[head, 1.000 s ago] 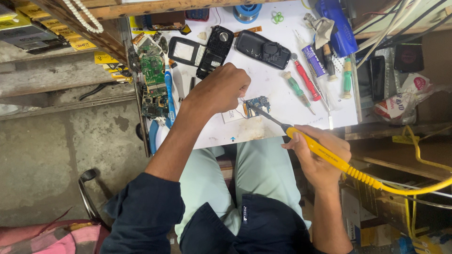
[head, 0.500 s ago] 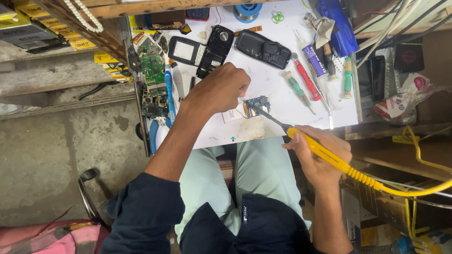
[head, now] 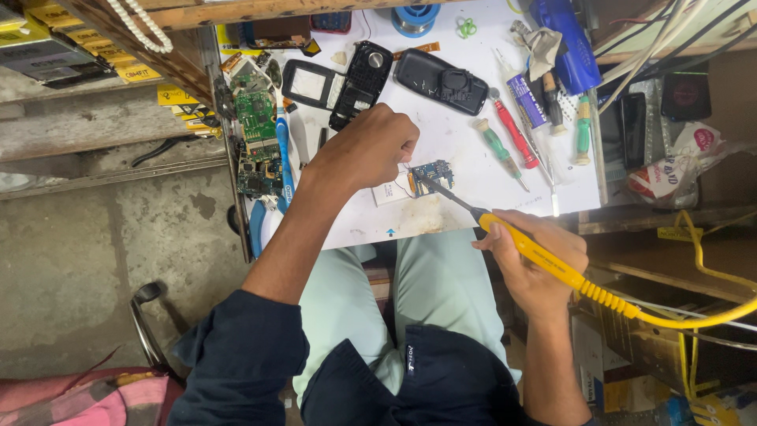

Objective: The person sits at a repair workbench and solders a small circuit board, holding the board steady with one hand while applying a soldering iron to its components with the other. They reposition the board and wires between soldering passes and continue working on the board throughout the clip.

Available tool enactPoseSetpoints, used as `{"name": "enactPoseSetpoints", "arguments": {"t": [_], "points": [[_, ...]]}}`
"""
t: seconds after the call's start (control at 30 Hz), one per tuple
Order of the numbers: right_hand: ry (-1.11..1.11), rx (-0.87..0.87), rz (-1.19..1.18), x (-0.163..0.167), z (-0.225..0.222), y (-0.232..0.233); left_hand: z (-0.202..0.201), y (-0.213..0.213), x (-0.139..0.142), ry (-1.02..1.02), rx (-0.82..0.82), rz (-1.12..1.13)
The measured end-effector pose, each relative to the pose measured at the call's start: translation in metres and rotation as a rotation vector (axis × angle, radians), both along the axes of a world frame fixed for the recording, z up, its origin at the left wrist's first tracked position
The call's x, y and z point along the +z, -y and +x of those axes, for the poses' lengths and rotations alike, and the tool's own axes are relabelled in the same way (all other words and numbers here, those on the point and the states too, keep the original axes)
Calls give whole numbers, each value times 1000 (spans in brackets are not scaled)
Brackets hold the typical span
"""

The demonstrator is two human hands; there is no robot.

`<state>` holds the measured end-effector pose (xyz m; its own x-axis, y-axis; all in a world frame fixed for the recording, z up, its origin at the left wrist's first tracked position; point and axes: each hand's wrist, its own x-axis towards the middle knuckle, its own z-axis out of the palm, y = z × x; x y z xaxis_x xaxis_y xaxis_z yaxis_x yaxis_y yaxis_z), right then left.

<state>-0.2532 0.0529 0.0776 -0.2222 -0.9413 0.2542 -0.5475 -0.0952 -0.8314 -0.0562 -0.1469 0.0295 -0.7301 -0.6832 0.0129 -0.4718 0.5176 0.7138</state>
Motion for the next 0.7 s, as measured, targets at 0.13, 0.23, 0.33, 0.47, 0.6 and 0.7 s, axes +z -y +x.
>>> {"name": "enactPoseSetpoints", "arguments": {"t": [0.13,0.23,0.33,0.47,0.6,0.7], "points": [[-24,4,-1,1,0,1,-1,0,3,38,8,34],[-28,2,5,2,1,1,0,0,4,59,12,42],[-26,0,10,2,2,2,0,0,5,55,15,40],[4,4,14,4,2,3,0,-1,5,44,18,35],[-24,15,31,7,2,4,-1,-1,5,79,22,60],[-2,13,45,10,3,5,0,-1,4,44,23,48]]}}
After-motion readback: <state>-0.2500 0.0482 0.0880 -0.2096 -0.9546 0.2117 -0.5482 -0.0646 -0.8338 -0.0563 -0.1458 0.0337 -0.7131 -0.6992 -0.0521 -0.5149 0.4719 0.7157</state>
